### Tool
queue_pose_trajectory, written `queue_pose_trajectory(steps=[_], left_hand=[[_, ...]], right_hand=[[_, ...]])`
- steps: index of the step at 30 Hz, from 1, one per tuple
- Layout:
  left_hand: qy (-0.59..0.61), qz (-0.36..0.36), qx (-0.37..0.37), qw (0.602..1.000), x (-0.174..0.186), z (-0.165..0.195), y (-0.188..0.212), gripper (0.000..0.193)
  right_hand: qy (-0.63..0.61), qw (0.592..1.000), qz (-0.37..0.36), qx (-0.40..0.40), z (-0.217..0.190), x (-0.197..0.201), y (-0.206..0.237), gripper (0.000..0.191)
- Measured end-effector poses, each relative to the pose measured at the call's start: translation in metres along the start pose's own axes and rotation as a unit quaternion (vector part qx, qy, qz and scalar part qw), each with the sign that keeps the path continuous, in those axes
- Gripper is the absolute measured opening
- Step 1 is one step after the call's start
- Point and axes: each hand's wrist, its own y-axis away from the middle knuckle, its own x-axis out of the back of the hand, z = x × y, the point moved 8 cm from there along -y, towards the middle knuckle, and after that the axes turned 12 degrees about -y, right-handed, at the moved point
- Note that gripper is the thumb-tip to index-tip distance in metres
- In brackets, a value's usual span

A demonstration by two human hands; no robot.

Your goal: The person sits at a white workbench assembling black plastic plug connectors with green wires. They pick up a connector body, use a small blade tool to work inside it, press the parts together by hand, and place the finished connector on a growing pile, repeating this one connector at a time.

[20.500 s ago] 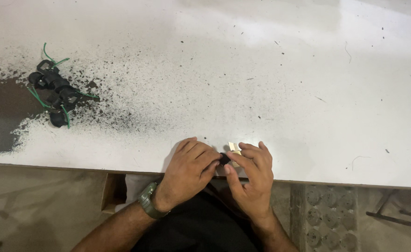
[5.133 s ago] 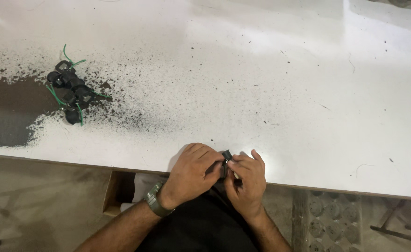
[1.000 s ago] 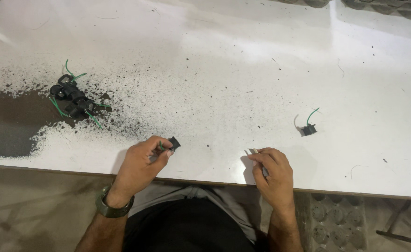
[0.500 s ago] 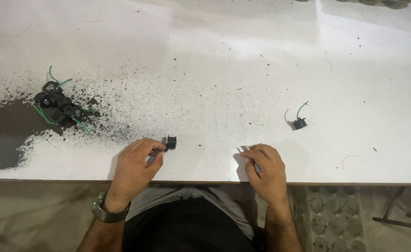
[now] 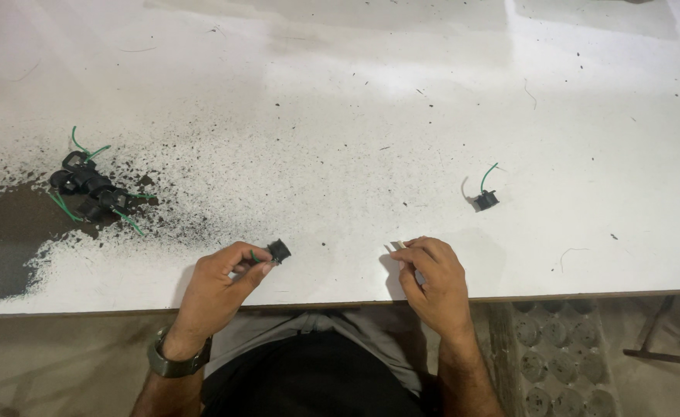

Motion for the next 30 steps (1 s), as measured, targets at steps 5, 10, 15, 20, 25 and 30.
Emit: queue_pose_trajectory(steps=[5, 10, 15, 20, 25, 30], left_hand=[[0.019, -0.016, -0.022, 0.999, -0.007, 0.008, 0.001, 0.013], [0.022, 0.004, -0.04, 0.999, -0.006, 0.017, 0.001, 0.013], [0.006, 0.014, -0.045, 0.999, -0.005, 0.019, 0.002, 0.013], [0.009, 0.024, -0.067, 0.997, -0.004, 0.025, 0.005, 0.014], [0.0, 0.029, -0.052, 0.998, -0.006, 0.028, 0.007, 0.014], [-0.001, 0.034, -0.045, 0.998, -0.005, 0.032, 0.009, 0.013]], right_hand=[[0.007, 1.0, -0.008, -0.02, 0.004, -0.001, 0.001, 0.02], [-0.002, 1.0, 0.0, 0.0, 0.001, -0.002, 0.002, 0.019], [-0.004, 1.0, -0.001, -0.011, 0.0, -0.002, 0.004, 0.02], [-0.003, 1.0, 0.006, 0.012, -0.005, 0.002, 0.005, 0.021], [-0.004, 1.0, 0.004, 0.004, -0.007, 0.005, 0.005, 0.02], [-0.008, 1.0, 0.002, -0.013, -0.007, 0.007, 0.006, 0.018]])
